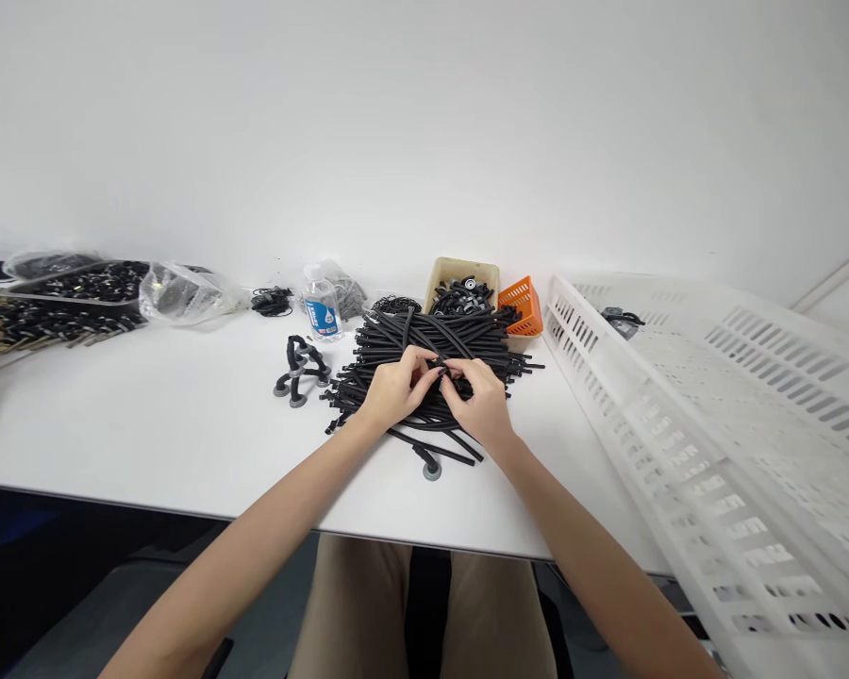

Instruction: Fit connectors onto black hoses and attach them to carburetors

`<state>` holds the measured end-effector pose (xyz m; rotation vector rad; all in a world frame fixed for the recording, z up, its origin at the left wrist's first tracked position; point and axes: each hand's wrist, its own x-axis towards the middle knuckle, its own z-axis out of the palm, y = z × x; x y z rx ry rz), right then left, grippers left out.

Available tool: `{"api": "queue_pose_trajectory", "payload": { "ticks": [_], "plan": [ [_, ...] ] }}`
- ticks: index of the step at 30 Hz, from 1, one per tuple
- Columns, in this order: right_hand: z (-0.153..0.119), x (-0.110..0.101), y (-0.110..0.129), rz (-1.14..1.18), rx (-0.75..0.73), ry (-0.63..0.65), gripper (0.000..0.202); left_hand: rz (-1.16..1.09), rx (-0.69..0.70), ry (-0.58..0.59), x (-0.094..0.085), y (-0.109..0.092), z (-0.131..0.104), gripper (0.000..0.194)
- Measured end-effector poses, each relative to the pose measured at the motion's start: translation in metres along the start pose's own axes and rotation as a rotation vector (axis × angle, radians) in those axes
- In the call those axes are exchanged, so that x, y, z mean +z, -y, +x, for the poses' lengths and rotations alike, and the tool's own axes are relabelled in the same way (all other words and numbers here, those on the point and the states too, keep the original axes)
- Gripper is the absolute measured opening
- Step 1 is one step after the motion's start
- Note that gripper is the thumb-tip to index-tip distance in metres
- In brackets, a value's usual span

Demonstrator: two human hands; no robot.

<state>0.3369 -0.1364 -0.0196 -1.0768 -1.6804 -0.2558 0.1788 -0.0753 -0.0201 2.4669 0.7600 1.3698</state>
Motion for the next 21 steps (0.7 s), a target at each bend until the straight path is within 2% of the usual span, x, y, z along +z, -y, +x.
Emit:
{"api": "queue_pose_trajectory", "payload": {
  "ticks": [11,21],
  "plan": [
    [0.0010,-0.0023,0.0027,0.013,0.008,-0.003,0.013,-0.008,-0.037,0.001,-0.0001,0.0026,-0.0001,0.018],
    [0.0019,-0.0058,0.0057,0.049,0.007,0.022,0.014,0.008,-0.010,0.024,-0.0029,0.0003,0.0008,0.020]
  ]
}}
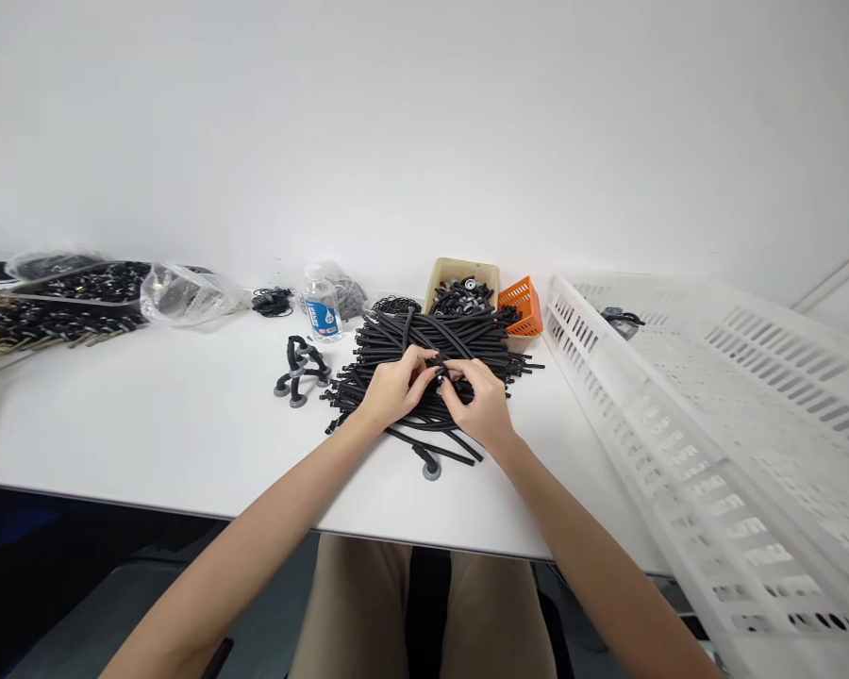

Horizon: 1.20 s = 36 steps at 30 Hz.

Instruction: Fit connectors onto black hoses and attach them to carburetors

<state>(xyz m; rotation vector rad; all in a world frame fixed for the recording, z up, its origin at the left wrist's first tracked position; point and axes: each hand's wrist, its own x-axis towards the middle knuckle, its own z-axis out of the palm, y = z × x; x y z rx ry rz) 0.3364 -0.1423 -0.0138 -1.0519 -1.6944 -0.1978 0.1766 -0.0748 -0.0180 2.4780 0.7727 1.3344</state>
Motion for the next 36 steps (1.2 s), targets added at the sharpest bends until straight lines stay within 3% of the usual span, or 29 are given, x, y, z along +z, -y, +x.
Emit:
{"api": "queue_pose_trajectory", "payload": {
  "ticks": [16,25,29,36],
  "plan": [
    [0.000,0.000,0.003,0.041,-0.035,0.018,0.016,0.019,0.036,0.076,-0.005,-0.004,0.001,0.020],
    [-0.001,-0.001,0.003,0.057,-0.076,0.034,0.024,0.168,0.221,-0.139,-0.008,-0.004,0.000,0.016],
    [0.000,-0.003,0.003,0.077,-0.062,0.000,0.024,0.320,0.191,-0.312,-0.037,0.001,-0.005,0.016],
    [-0.001,0.001,0.003,0.096,-0.093,-0.004,0.022,0.566,-0.034,-0.429,-0.139,0.044,-0.018,0.018]
  ]
}}
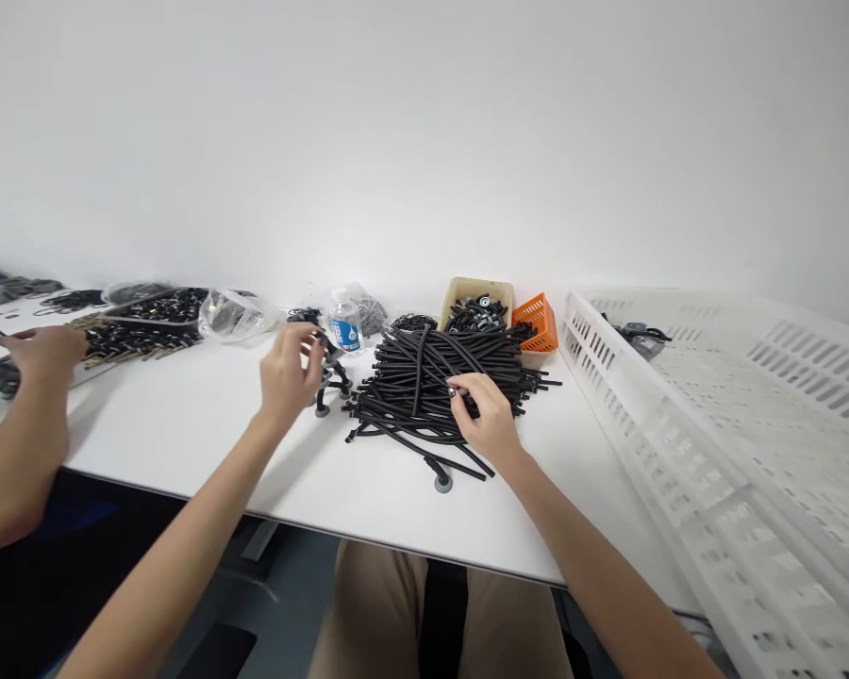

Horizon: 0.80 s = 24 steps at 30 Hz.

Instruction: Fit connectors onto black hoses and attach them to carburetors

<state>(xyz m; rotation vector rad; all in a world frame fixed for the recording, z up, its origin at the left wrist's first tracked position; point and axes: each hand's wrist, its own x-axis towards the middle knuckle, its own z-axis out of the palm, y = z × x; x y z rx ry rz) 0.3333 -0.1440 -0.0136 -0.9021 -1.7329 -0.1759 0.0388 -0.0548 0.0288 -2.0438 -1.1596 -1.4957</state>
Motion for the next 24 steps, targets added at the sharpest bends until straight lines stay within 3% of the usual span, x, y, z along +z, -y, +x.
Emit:
{"api": "queue_pose_trajectory", "payload": {
  "ticks": [4,8,24],
  "plan": [
    [0.000,0.001,-0.002,-0.001,-0.017,-0.001,0.022,0.039,-0.137,0.130,-0.014,0.043,0.012,0.023],
    [-0.001,0.000,-0.003,-0.008,-0.006,-0.001,0.022,0.075,-0.130,0.207,-0.012,0.063,0.010,0.025],
    [-0.001,0.002,-0.004,-0.011,-0.012,0.000,0.020,0.128,-0.003,0.180,0.006,0.068,0.010,0.023]
  ]
}}
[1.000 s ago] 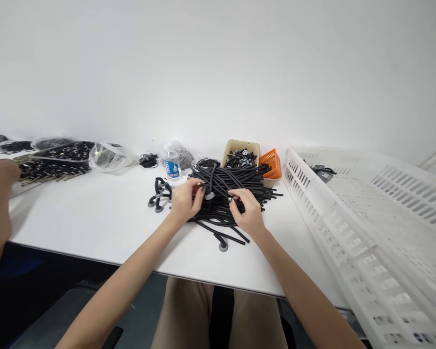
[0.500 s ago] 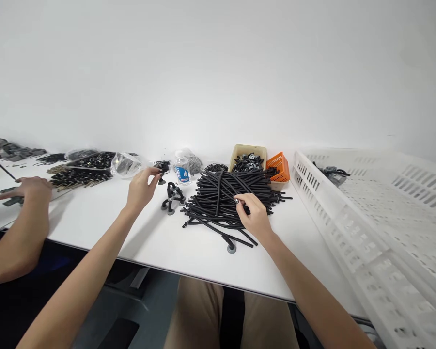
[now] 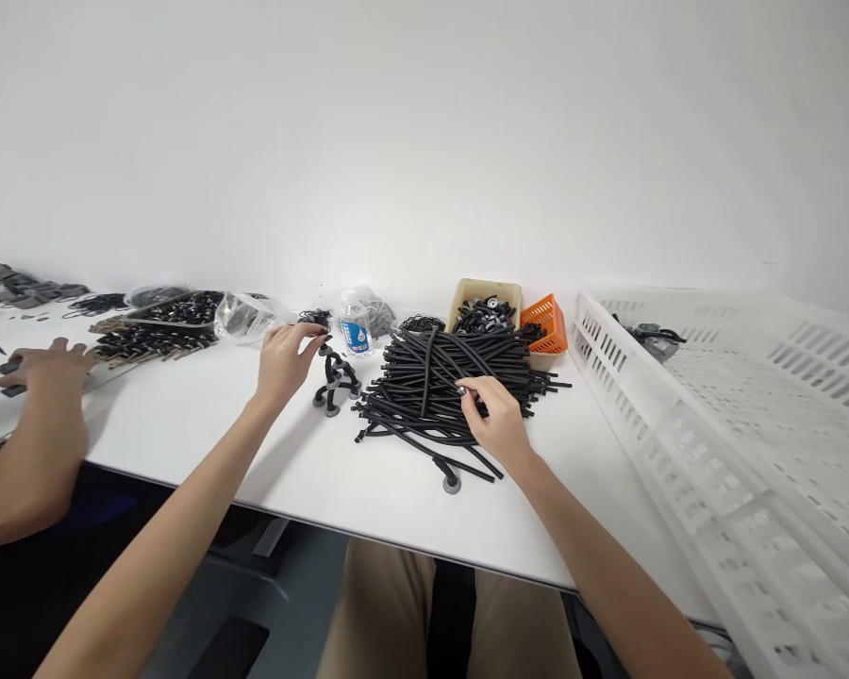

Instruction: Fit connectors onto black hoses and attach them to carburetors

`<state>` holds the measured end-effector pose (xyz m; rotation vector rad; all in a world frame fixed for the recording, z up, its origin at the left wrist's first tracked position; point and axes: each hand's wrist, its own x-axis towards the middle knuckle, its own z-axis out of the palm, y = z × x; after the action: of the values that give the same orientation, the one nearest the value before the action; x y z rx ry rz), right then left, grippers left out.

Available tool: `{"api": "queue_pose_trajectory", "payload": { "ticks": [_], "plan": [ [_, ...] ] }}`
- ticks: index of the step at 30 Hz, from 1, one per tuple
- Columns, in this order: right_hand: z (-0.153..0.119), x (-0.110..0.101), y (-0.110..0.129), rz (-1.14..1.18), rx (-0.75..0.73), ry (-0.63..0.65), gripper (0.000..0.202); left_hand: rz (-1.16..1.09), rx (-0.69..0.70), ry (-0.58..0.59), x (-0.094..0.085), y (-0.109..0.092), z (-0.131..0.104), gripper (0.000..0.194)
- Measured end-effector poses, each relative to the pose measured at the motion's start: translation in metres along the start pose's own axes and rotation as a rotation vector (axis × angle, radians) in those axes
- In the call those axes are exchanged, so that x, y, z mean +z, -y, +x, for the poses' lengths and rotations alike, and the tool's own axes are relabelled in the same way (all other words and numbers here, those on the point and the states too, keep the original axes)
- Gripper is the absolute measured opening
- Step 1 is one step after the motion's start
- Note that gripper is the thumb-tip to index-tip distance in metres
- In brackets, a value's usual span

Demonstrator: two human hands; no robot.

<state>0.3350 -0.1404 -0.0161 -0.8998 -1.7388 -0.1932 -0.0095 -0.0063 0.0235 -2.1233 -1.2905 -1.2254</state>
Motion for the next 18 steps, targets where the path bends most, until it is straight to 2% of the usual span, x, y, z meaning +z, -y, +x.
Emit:
{"api": "queue_pose_trajectory", "payload": {
  "ticks": [18],
  "plan": [
    [-0.0014,-0.0001,-0.0004,0.004,0.018,0.028,0.020,-0.001,0.007,0.069,0.0053,0.0015,-0.0033,0.022]
  ]
}}
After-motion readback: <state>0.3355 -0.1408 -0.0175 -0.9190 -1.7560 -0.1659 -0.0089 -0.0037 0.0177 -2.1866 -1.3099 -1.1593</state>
